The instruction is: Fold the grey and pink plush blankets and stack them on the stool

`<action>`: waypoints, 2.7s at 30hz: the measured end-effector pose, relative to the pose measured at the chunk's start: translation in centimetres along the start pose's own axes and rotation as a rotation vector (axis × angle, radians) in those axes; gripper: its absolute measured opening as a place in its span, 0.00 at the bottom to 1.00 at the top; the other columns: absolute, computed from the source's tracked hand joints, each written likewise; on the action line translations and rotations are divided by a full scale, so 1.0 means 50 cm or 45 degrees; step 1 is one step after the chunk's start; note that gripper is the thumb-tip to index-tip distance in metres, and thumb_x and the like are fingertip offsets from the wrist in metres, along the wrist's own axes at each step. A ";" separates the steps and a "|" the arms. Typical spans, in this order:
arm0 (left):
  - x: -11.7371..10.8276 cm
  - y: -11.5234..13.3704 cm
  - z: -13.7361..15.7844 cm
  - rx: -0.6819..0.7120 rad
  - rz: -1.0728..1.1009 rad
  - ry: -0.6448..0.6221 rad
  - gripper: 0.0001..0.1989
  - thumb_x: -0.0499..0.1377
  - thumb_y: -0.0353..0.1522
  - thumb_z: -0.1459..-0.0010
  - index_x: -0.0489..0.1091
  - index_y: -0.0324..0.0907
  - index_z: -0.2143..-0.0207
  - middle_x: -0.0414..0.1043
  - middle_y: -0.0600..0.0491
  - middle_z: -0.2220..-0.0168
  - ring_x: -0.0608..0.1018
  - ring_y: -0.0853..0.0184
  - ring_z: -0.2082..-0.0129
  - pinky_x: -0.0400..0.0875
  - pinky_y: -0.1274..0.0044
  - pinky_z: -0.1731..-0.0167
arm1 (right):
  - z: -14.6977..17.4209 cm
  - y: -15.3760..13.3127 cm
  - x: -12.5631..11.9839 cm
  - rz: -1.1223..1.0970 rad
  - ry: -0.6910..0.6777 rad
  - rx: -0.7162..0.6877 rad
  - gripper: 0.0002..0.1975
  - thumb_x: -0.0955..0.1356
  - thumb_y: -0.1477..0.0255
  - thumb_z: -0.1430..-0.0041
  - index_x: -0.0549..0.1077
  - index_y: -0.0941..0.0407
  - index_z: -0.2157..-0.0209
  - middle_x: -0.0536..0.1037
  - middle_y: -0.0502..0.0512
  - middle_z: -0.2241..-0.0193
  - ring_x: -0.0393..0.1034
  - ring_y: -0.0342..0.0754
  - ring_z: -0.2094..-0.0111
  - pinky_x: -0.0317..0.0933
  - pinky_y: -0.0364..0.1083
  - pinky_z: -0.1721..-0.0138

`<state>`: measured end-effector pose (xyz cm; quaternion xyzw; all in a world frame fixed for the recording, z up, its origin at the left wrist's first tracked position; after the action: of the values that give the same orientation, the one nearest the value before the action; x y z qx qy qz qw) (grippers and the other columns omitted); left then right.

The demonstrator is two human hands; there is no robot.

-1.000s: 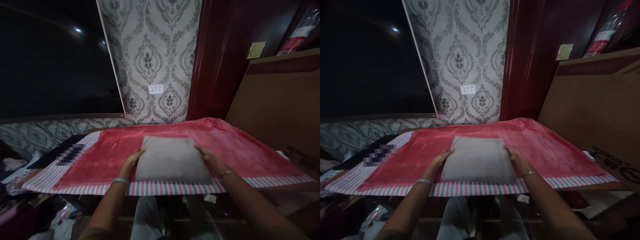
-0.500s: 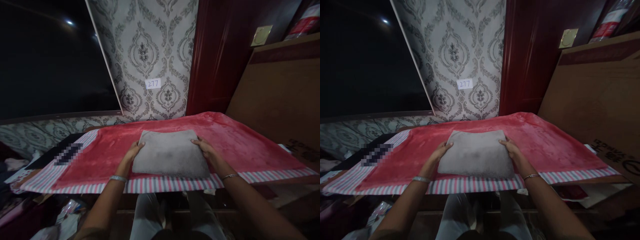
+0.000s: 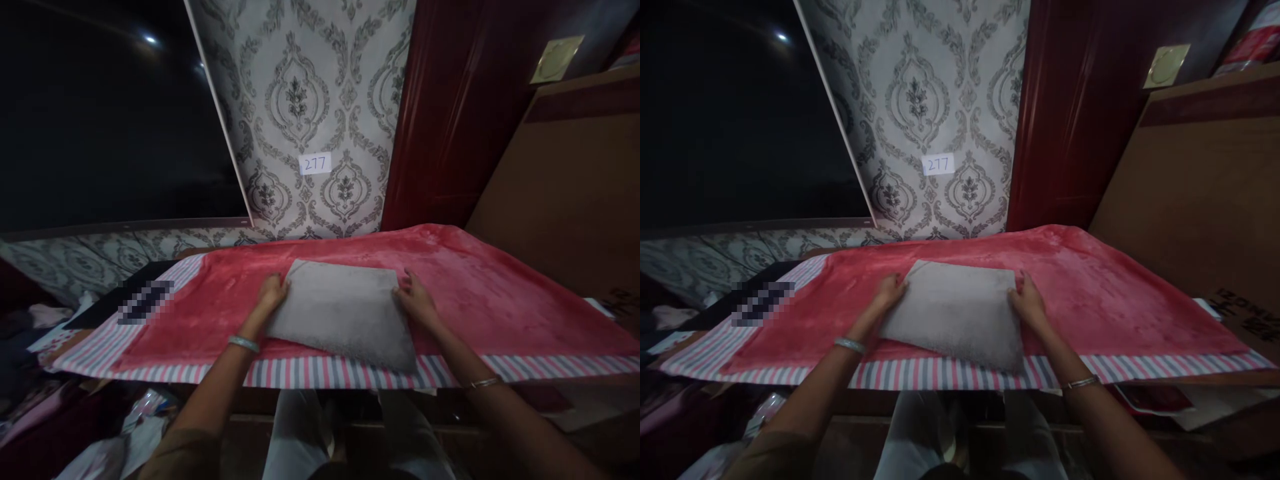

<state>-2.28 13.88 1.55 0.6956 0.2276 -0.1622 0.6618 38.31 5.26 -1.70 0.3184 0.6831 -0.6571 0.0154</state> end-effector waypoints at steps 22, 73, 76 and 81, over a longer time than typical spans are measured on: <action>0.170 0.025 -0.108 0.261 -0.720 -0.304 0.34 0.51 0.47 0.36 0.56 0.39 0.33 0.47 0.39 0.29 0.50 0.52 0.28 0.42 0.59 0.32 | 0.067 -0.130 0.248 1.084 -0.288 -0.527 0.31 0.57 0.57 0.31 0.58 0.55 0.32 0.55 0.65 0.31 0.46 0.63 0.31 0.39 0.65 0.35; 0.160 0.056 0.121 0.570 -1.242 -0.298 0.33 0.41 0.50 0.32 0.51 0.47 0.30 0.46 0.46 0.28 0.50 0.55 0.28 0.47 0.55 0.33 | 0.016 -0.137 0.172 1.082 -0.199 -0.323 0.32 0.54 0.55 0.30 0.56 0.55 0.31 0.50 0.66 0.30 0.40 0.63 0.30 0.39 0.68 0.36; 0.160 0.057 0.119 0.588 -1.252 -0.267 0.33 0.42 0.50 0.32 0.51 0.47 0.30 0.47 0.46 0.28 0.51 0.55 0.28 0.47 0.55 0.33 | 0.084 -0.178 0.215 1.011 -0.240 -0.520 0.33 0.56 0.53 0.32 0.54 0.51 0.31 0.48 0.62 0.29 0.39 0.62 0.29 0.37 0.67 0.35; 0.158 0.060 0.122 0.608 -1.267 -0.241 0.32 0.43 0.50 0.32 0.51 0.48 0.30 0.48 0.47 0.28 0.52 0.55 0.29 0.48 0.55 0.33 | 0.133 -0.151 0.251 1.008 -0.339 -0.470 0.32 0.57 0.52 0.32 0.56 0.50 0.31 0.51 0.61 0.29 0.41 0.61 0.29 0.34 0.66 0.34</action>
<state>6.46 8.54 -0.51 0.6171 0.4250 -0.5639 0.3472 22.22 4.91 -1.44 0.4597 0.6065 -0.5029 0.4097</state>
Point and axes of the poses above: each hand's wrist, its own z-axis away from the middle knuckle, its own x-axis out of the palm, y = z × x, the point moved 9 cm from there along -z, towards the middle knuckle
